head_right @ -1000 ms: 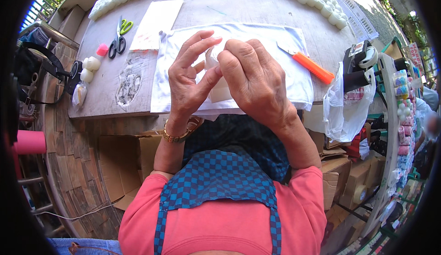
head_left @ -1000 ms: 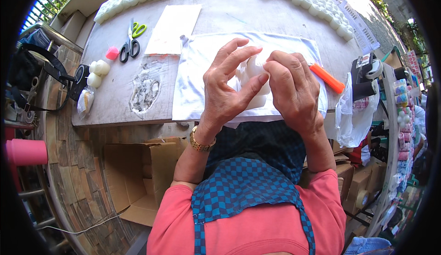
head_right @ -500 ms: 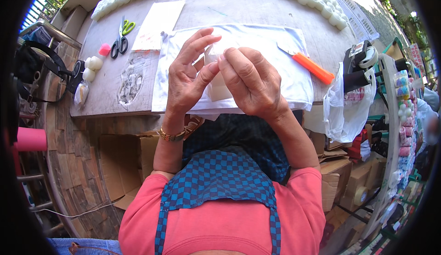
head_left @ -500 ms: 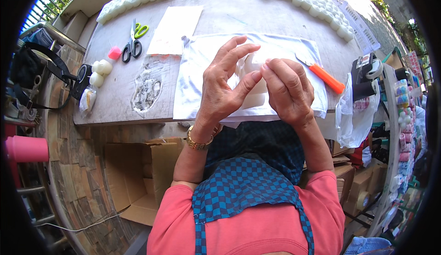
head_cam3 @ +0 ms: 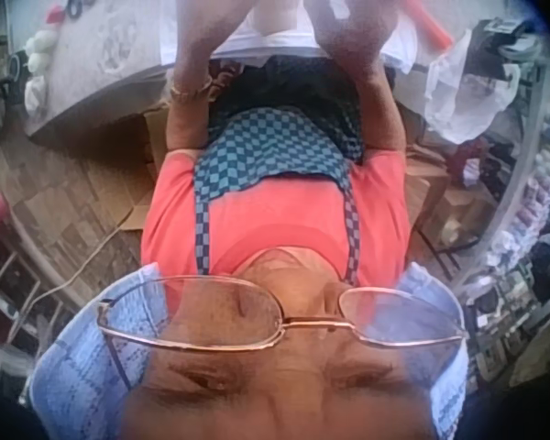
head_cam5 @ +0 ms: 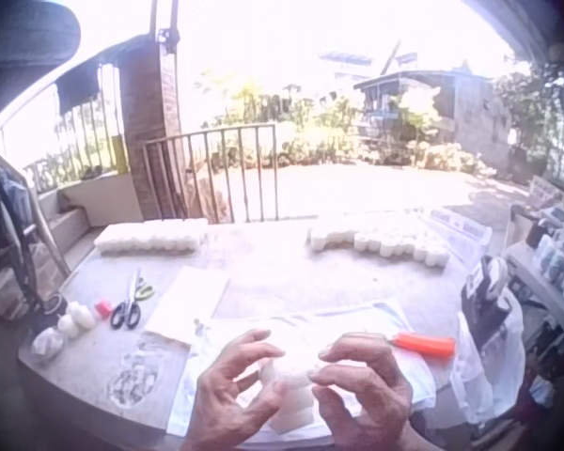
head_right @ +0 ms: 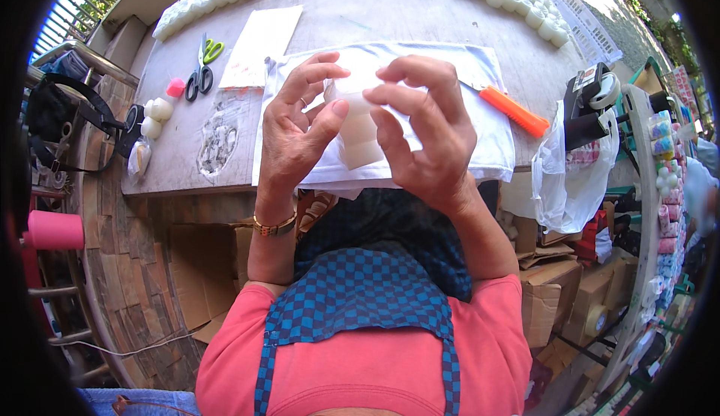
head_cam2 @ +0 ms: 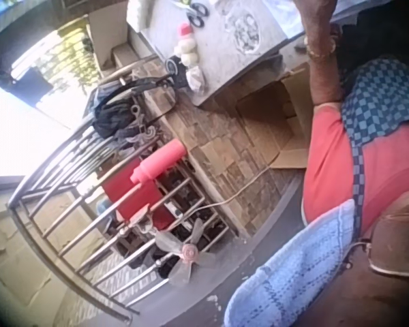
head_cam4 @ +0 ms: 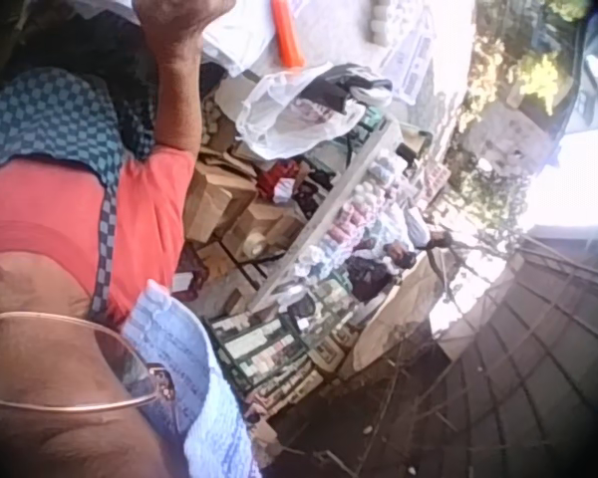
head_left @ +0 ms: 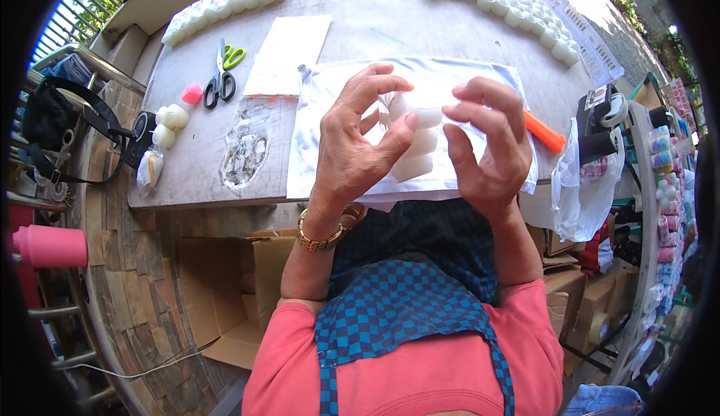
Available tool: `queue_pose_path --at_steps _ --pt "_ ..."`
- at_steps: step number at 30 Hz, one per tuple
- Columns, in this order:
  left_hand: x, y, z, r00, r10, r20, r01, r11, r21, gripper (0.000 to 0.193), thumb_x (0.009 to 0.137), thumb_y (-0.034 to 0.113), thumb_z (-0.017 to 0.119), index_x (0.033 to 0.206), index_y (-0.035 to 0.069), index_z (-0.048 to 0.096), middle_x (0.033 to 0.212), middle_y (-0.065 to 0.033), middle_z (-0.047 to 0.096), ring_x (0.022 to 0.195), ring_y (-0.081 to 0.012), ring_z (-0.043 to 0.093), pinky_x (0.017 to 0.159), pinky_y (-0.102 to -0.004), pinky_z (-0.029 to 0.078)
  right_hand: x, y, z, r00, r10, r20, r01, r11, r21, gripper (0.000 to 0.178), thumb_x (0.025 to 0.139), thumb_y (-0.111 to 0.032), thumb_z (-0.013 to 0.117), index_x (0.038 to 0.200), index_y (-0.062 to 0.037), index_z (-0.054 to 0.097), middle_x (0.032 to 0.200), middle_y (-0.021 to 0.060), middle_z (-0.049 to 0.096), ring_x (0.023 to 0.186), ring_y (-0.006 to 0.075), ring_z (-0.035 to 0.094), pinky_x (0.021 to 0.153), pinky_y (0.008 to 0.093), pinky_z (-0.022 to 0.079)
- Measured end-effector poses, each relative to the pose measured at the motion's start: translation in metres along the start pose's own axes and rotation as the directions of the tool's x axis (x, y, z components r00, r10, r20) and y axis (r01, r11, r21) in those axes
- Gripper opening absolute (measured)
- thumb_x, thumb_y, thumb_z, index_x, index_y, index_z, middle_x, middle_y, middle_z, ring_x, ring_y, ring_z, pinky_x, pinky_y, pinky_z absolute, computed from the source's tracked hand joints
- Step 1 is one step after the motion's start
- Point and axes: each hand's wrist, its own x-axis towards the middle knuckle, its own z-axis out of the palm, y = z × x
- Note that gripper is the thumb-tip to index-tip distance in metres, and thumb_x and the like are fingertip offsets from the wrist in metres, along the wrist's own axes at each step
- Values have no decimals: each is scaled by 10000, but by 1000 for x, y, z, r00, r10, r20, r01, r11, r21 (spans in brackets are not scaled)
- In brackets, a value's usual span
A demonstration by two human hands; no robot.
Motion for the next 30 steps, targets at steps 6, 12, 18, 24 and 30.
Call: queue_pose_path --at_steps 6,12,18,24,30 --pt "-4 10 -5 982 187 36 -190 965 180 320 749 112 677 1062 59 711 1202 -156 630 1137 -299 616 977 -427 506 10 11 -9 861 289 418 -432 850 303 306 839 40 699 1134 -14 640 1208 112 590 1033 164 609 857 283 522" --pt "-10 17 -10 947 301 112 -321 880 349 295 768 -14 657 1038 77 731 1140 -90 659 1187 -279 602 982 -422 505 0 9 9 958 233 166 -278 896 347 237 780 -3 768 987 -29 656 1081 105 650 932 180 670 757 288 576" --pt "-12 17 -3 914 398 76 -391 815 428 289 756 -32 725 1030 59 745 1083 -97 683 1077 -289 635 893 -382 533 0 1 8 991 60 118 -77 985 151 360 740 32 764 1060 -46 621 1092 142 640 1003 258 657 829 333 549" --pt "-13 12 -4 883 459 93 -446 763 467 329 770 -38 740 1074 84 759 1127 -106 672 1090 -283 636 879 -375 550 -6 4 12 995 29 93 -41 991 126 375 742 51 746 1078 -58 619 1097 149 641 1007 272 657 820 349 551" --pt "-14 -8 -3 747 654 120 -596 579 557 368 748 44 782 1111 93 746 1120 -87 614 1044 -288 620 856 -399 551 -8 7 18 998 44 55 -53 982 180 334 765 7 753 1074 -88 673 1081 108 632 967 243 638 753 329 562"
